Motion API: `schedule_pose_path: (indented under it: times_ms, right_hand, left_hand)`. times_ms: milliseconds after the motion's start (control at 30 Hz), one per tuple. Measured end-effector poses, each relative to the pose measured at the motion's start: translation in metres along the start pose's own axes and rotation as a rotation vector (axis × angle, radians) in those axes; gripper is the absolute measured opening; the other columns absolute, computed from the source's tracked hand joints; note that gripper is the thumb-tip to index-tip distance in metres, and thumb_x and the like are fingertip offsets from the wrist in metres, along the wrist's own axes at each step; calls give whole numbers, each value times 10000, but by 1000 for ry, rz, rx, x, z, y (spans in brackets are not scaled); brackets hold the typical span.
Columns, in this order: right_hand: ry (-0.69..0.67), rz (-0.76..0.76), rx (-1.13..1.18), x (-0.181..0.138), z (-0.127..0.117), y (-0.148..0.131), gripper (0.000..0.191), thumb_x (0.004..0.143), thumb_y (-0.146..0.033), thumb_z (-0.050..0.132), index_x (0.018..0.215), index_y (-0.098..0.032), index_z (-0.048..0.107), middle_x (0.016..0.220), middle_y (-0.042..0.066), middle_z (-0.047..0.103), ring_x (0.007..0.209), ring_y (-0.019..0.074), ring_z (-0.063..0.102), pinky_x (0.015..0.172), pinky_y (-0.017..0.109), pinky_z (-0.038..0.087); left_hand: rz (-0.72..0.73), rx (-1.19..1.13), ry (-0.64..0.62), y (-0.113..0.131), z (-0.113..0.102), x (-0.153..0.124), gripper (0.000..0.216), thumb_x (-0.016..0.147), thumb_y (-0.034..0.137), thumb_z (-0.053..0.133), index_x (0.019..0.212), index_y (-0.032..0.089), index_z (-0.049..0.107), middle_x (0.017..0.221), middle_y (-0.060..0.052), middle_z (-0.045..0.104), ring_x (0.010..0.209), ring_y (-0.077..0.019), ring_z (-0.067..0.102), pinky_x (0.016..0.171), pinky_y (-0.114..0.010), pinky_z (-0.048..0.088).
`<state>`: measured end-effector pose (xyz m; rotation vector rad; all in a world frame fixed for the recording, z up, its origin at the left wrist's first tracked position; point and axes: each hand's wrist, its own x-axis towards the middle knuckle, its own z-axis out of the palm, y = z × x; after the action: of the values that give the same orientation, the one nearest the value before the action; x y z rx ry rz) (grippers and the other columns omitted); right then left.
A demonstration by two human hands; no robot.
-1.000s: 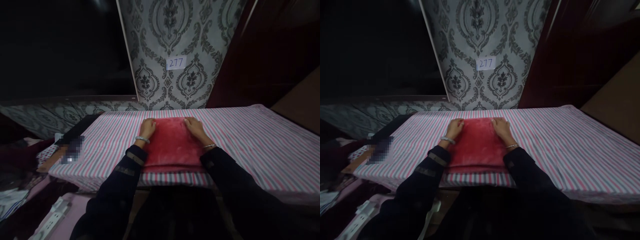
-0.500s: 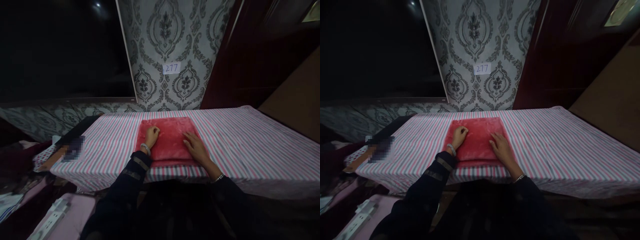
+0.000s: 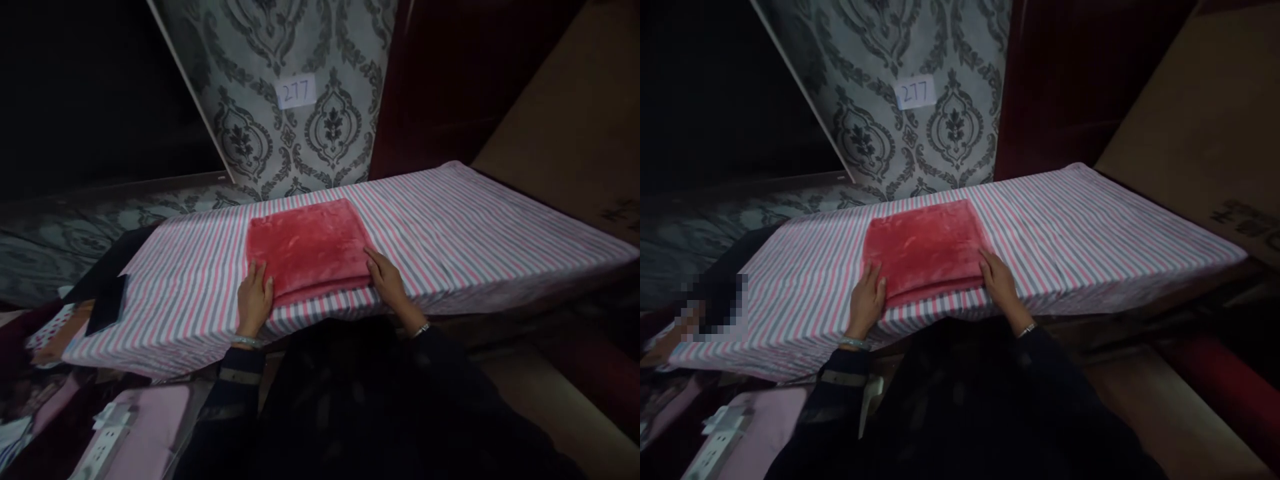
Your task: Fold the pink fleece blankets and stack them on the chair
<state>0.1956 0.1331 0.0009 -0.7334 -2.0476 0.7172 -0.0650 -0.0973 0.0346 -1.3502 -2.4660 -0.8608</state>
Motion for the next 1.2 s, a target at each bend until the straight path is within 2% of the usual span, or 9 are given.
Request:
schedule_pose_path:
  times_ms: [167, 300, 467, 533, 667, 833, 967, 1067, 1200]
  right_hand:
    - [51, 107, 126, 0, -6, -3, 697, 1017, -673, 296, 1441, -207, 594, 1474, 104, 603, 1400, 264, 525, 1196, 465, 391]
    - [160, 190, 198, 2, -7, 0, 764, 994, -724, 258, 1391, -185, 627, 1419, 124, 643, 1375, 277, 544, 1191, 474, 387]
    - [191, 227, 276, 5, -8, 0, 760, 969, -760, 272, 1252, -198, 700, 1291, 122, 717, 1275, 286, 616, 1143, 472, 434]
    - [194, 218, 325, 5, -9, -2, 768, 962, -765, 285, 1252, -182, 693, 1296, 131, 711, 1254, 279, 628, 1118, 456, 458]
    - [183, 212, 400, 5, -12, -4, 750, 960, -760, 306, 1209, -174, 702, 1217, 135, 739, 1170, 268, 668, 1049, 431, 505]
    - [186, 251, 497, 5, -11, -3, 698, 975, -727, 329, 1206, -180, 698, 1114, 122, 761, 997, 251, 708, 915, 405, 555]
    - [192, 276, 531, 5, -9, 0, 666, 975, -708, 354, 1210, -187, 698, 1108, 117, 761, 948, 248, 711, 882, 404, 565]
    - [188, 261, 489, 6, -6, 1, 581, 975, -666, 398, 1172, -223, 719, 1096, 97, 769, 1014, 267, 711, 938, 425, 552]
    - [178, 231, 392, 7, -3, 0, 479, 963, -602, 442, 1108, -258, 743, 1131, 80, 769, 1097, 289, 693, 1010, 458, 521]
  left_hand:
    - [-27, 40, 56, 8, -7, 3, 520, 1002, 397, 391, 1416, 144, 577, 1560, -207, 493, 1454, -393, 443, 1165, -632, 355]
    - [66, 83, 166, 44, -8, -3, 501, 977, 420, 498, 1410, 182, 580, 1471, -182, 592, 1505, -407, 347, 1205, -699, 208]
    - [475, 3, -80, 129, 18, 1, 718, 904, 376, 657, 1554, 203, 406, 1614, -162, 429, 1528, -332, 328, 1244, -535, 244]
    - [519, 35, -146, 160, 31, 8, 751, 892, 363, 678, 1564, 191, 391, 1634, -174, 391, 1524, -353, 318, 1220, -553, 262]
    - [446, 73, -178, 194, 55, 18, 634, 898, 375, 671, 1467, 144, 513, 1469, -204, 561, 1320, -392, 504, 1059, -543, 409]
    - [246, -122, -60, 185, 79, 28, 269, 914, 197, 555, 1154, 181, 674, 1128, -142, 701, 1059, -310, 616, 928, -433, 463]
    - [10, -539, 15, 164, 86, 40, 136, 937, 251, 496, 867, 213, 606, 813, -27, 643, 783, -200, 602, 748, -311, 479]
    - [-33, -662, 29, 157, 86, 42, 148, 936, 309, 499, 852, 218, 580, 777, -3, 614, 741, -180, 579, 719, -294, 471]
    - [70, -520, 68, 160, 86, 33, 172, 934, 330, 502, 951, 206, 620, 918, -64, 669, 882, -230, 624, 837, -366, 497]
